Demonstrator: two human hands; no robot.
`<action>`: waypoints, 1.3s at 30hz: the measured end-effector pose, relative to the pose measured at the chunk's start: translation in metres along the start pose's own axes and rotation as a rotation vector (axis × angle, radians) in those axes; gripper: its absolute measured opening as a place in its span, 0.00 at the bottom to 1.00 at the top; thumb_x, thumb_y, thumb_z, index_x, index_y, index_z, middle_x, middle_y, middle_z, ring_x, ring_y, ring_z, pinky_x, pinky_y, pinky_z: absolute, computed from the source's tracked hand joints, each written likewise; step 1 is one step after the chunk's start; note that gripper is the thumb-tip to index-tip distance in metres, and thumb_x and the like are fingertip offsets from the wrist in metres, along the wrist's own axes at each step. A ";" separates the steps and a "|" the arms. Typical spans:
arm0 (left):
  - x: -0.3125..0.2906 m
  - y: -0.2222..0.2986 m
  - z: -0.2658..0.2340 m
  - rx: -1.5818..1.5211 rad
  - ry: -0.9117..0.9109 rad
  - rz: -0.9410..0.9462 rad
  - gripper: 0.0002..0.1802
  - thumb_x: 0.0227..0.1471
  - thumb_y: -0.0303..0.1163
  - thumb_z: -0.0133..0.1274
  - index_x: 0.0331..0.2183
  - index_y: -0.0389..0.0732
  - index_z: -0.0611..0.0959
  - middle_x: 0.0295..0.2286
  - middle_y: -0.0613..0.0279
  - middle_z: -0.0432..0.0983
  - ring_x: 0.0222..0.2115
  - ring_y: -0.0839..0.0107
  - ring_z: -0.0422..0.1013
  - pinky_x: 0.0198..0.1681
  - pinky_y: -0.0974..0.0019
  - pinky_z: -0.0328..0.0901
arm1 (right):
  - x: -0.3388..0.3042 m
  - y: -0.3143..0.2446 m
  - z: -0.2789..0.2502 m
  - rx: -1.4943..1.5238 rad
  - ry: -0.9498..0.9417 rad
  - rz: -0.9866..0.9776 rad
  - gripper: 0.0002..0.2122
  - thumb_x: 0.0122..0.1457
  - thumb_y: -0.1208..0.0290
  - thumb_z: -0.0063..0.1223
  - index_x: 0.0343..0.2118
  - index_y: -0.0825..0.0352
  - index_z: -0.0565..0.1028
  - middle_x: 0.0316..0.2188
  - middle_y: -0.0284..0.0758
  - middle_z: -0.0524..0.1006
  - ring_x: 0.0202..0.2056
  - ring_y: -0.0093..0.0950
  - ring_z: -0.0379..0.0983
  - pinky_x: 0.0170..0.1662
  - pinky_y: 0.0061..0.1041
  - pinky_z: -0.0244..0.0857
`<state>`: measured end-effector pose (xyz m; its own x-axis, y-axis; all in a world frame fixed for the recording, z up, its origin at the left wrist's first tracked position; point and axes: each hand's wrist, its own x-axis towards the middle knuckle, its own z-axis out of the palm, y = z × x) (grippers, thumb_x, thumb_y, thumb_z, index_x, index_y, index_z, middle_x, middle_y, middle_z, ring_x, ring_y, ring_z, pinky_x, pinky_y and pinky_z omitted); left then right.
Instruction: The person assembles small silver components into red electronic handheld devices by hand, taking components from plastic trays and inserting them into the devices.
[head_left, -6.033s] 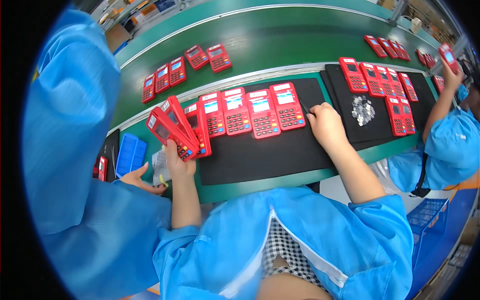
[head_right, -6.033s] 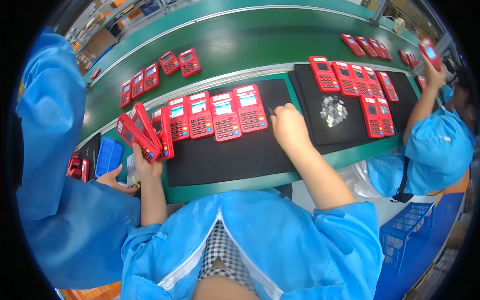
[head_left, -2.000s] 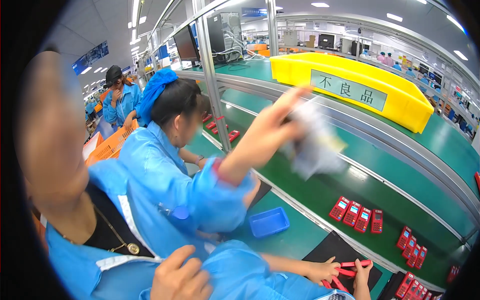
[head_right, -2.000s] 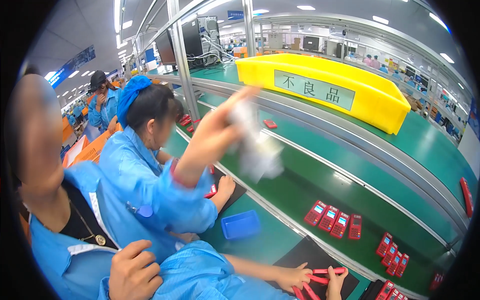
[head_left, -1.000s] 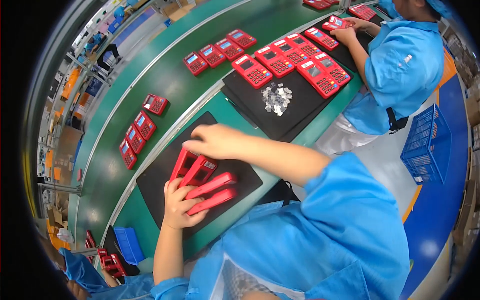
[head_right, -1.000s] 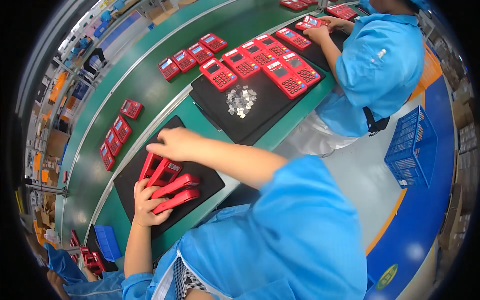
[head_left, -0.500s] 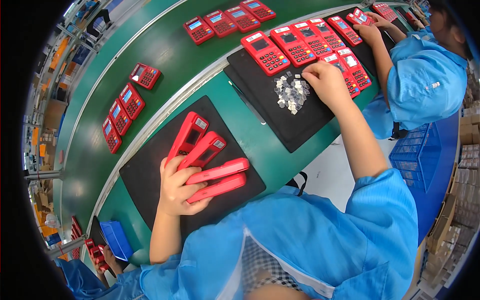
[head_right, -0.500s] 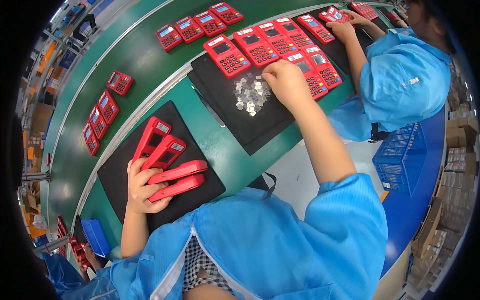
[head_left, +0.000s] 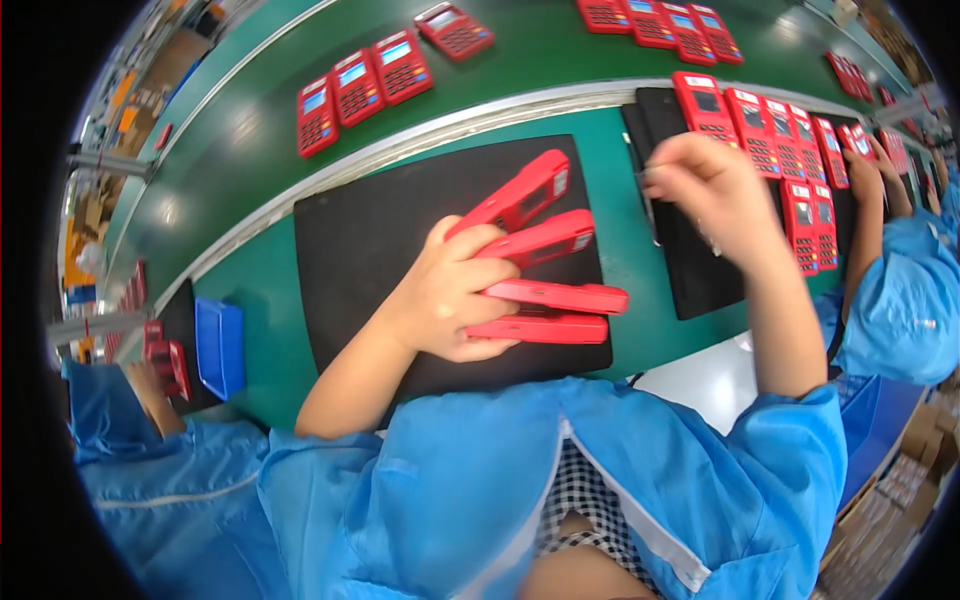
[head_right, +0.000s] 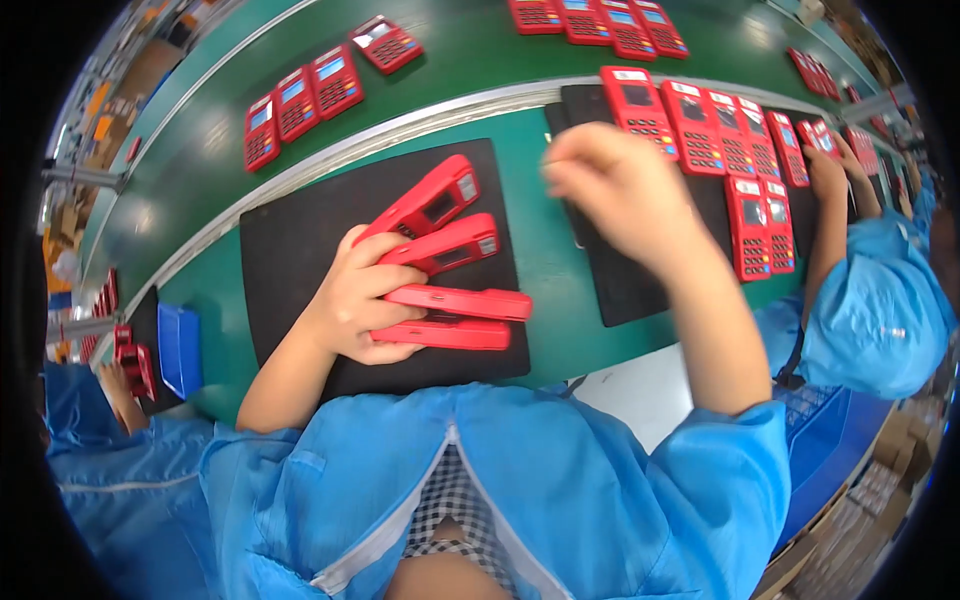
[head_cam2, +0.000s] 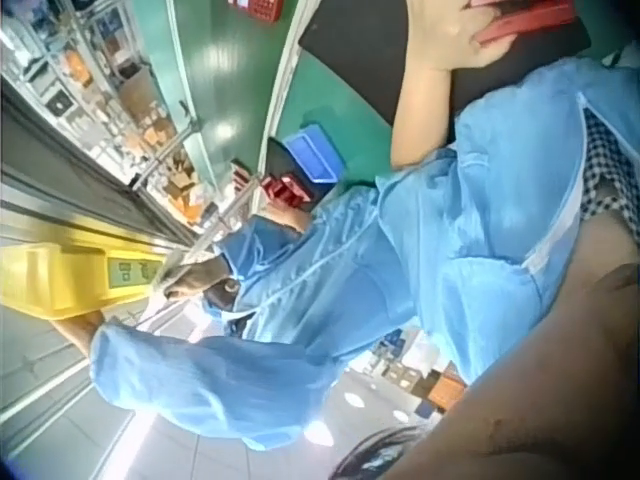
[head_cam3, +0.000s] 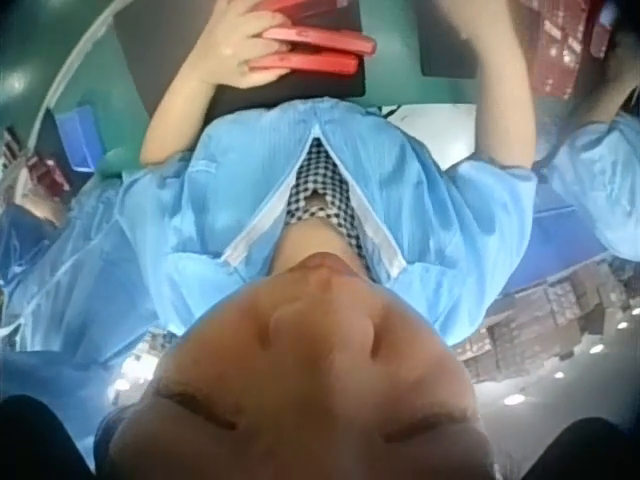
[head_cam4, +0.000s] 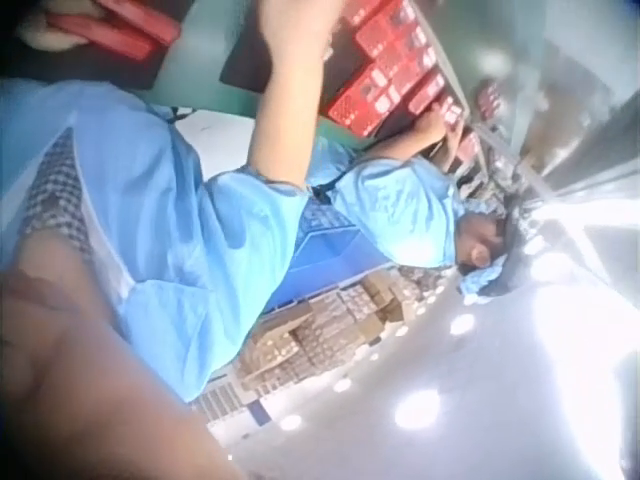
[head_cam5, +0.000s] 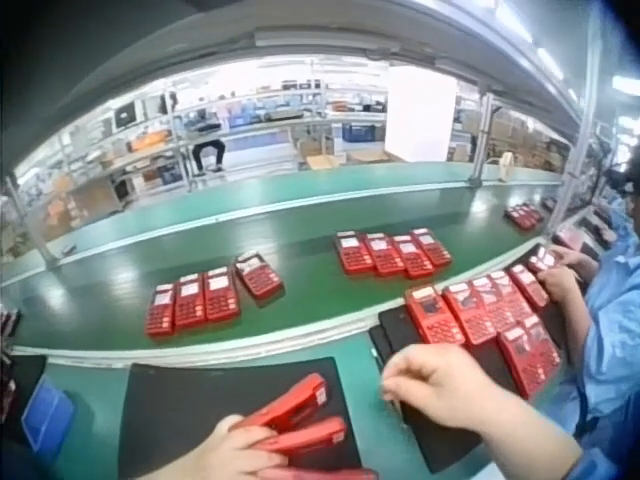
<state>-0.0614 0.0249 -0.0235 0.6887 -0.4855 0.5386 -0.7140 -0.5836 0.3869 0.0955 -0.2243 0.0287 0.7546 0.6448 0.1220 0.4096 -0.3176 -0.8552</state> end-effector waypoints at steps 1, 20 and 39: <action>0.000 -0.007 0.007 0.001 -0.001 -0.029 0.15 0.23 0.40 0.64 0.20 0.47 0.79 0.31 0.64 0.72 0.41 0.54 0.66 0.39 0.50 0.56 | 0.012 -0.004 0.024 -0.109 -0.092 -0.132 0.02 0.52 0.80 0.54 0.29 0.69 0.74 0.26 0.34 0.74 0.29 0.29 0.73 0.33 0.23 0.66; -0.002 -0.005 0.004 -0.033 -0.048 -0.019 0.18 0.17 0.39 0.65 0.20 0.45 0.82 0.32 0.64 0.74 0.42 0.53 0.66 0.39 0.48 0.57 | 0.012 -0.043 0.094 -0.761 -0.213 -0.764 0.11 0.41 0.68 0.54 0.28 0.67 0.77 0.29 0.38 0.72 0.37 0.35 0.67 0.49 0.40 0.60; 0.004 -0.001 0.003 -0.012 -0.020 -0.036 0.17 0.18 0.39 0.63 0.20 0.46 0.80 0.31 0.62 0.74 0.39 0.51 0.67 0.39 0.48 0.58 | -0.022 0.082 -0.075 -0.643 0.061 0.112 0.07 0.49 0.76 0.57 0.31 0.71 0.77 0.27 0.41 0.76 0.32 0.37 0.75 0.38 0.29 0.67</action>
<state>-0.0572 0.0215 -0.0243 0.7165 -0.4773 0.5088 -0.6899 -0.5930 0.4152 0.1507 -0.3169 -0.0060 0.8303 0.5492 0.0946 0.5377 -0.7449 -0.3951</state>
